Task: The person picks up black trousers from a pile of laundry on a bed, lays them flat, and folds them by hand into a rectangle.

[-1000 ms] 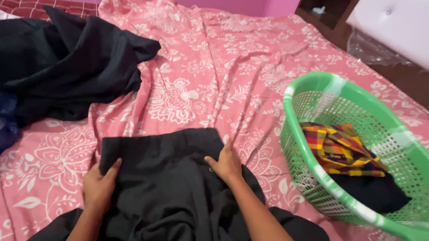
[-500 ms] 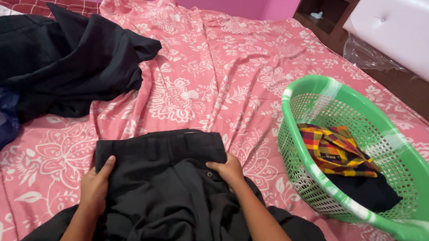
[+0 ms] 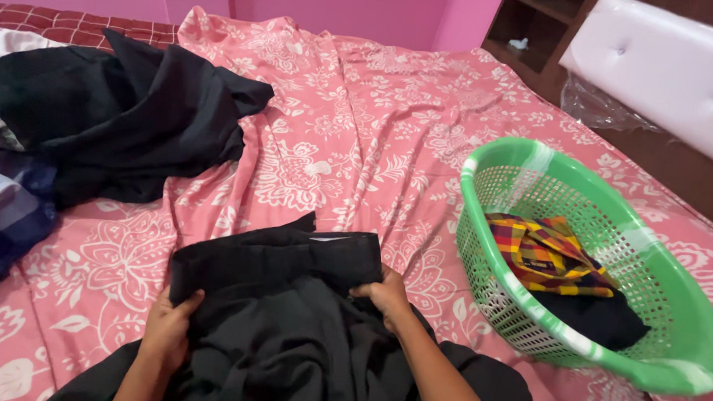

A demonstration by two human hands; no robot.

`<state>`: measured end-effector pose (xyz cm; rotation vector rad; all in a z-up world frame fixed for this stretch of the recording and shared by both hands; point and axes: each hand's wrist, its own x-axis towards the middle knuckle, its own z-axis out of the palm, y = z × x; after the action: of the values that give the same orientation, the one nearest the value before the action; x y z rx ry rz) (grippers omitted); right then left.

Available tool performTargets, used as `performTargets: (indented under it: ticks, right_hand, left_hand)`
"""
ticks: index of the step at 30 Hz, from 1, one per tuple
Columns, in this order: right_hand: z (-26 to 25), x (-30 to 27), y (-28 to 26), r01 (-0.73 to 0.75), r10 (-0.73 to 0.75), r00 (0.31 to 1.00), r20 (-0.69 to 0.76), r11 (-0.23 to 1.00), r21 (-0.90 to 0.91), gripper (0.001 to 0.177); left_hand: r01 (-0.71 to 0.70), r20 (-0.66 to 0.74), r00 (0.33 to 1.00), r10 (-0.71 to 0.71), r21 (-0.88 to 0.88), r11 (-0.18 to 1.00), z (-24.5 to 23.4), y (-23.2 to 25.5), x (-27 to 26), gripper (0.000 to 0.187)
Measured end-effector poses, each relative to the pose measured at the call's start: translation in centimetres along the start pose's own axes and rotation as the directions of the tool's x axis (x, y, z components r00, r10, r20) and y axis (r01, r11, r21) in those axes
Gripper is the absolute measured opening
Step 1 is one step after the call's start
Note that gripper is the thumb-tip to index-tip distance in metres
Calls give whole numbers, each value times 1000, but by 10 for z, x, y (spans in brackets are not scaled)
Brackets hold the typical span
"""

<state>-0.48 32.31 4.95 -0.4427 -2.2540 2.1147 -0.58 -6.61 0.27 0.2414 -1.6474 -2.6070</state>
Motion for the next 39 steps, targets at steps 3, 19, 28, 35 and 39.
performTargets:
  ticks: [3,19,28,35,39]
  right_hand:
    - [-4,-20,-8,-36,34,999,-30,997,-74,59]
    - [7,-88,-114,355,-293,935,202,803,-478,42]
    - [26,-101,-108,280,-469,883,9,510,-813,60]
    - [16,-91,-91,424,-123,897,425,508,-749,101]
    - [39,-79,-113,327,-178,939,295,730,-600,122]
  left_hand:
    - [205,-20,979,-205,8,979,0,9,-12,37]
    - [-154,48,987,152,536,830,23,85,-89,41]
    - [-160,22,984,178,548,821,11,94,-109,29]
    - [-328,167,935,313,744,582,17,96,-118,31]
    - [-253,111,958,265,761,597,18,99,-119,31]
